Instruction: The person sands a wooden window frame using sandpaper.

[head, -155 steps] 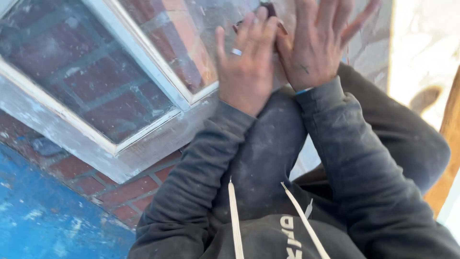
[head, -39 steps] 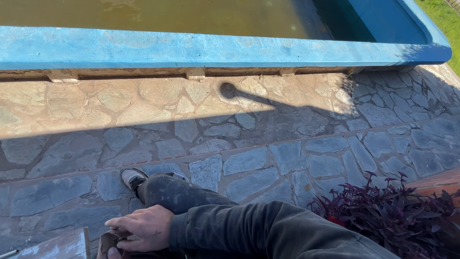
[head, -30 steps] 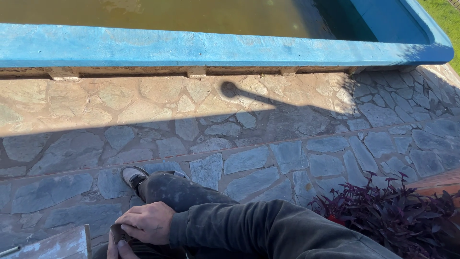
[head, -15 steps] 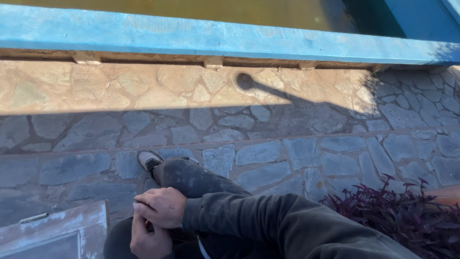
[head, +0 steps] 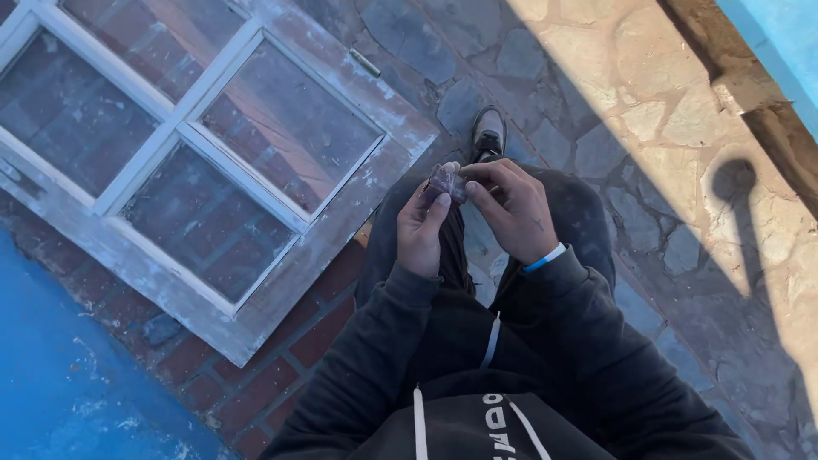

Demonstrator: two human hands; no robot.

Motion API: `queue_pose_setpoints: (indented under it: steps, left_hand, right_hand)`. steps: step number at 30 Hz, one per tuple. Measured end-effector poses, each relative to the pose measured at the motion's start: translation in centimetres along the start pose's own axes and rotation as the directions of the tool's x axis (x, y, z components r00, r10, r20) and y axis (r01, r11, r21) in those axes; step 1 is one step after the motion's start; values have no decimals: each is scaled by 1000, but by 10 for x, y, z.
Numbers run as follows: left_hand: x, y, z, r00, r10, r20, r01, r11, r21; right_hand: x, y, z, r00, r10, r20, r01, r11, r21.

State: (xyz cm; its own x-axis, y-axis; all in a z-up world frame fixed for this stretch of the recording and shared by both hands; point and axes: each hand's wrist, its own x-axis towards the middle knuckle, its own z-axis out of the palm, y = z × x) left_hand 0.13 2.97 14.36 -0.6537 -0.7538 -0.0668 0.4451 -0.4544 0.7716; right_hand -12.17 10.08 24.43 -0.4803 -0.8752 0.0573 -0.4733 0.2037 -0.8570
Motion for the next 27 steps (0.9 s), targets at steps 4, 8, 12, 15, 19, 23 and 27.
queue_pose_setpoints:
  steps: [4, 8, 12, 15, 19, 23, 27]
  left_hand:
    - [12, 1, -19, 974, -115, 197, 176, 927, -332]
    - [17, 21, -21, 974, -114, 195, 167, 945, -281]
    - [28, 44, -21, 970, -36, 239, 77, 984, -162]
    - [32, 40, -25, 990, 7, 140, 12, 990, -138]
    - [48, 5, -50, 961, 61, -271, -60, 998, 11]
    - [82, 26, -75, 939, 41, -341, -15, 997, 77]
    - [107, 31, -97, 947, 86, -310, -31, 984, 177]
  right_hand:
    - [15, 27, 3, 972, 137, 189, -185, 948, 260]
    - [29, 30, 6, 950, 136, 280, -235, 905, 355]
    - [57, 15, 17, 958, 53, 282, -134, 951, 277]
    - [67, 5, 30, 968, 9, 252, -64, 976, 209]
    - [95, 3, 55, 980, -68, 184, 68, 998, 11]
    - [128, 22, 75, 965, -39, 259, 42, 999, -4]
    - [153, 36, 85, 939, -29, 343, 78, 989, -128]
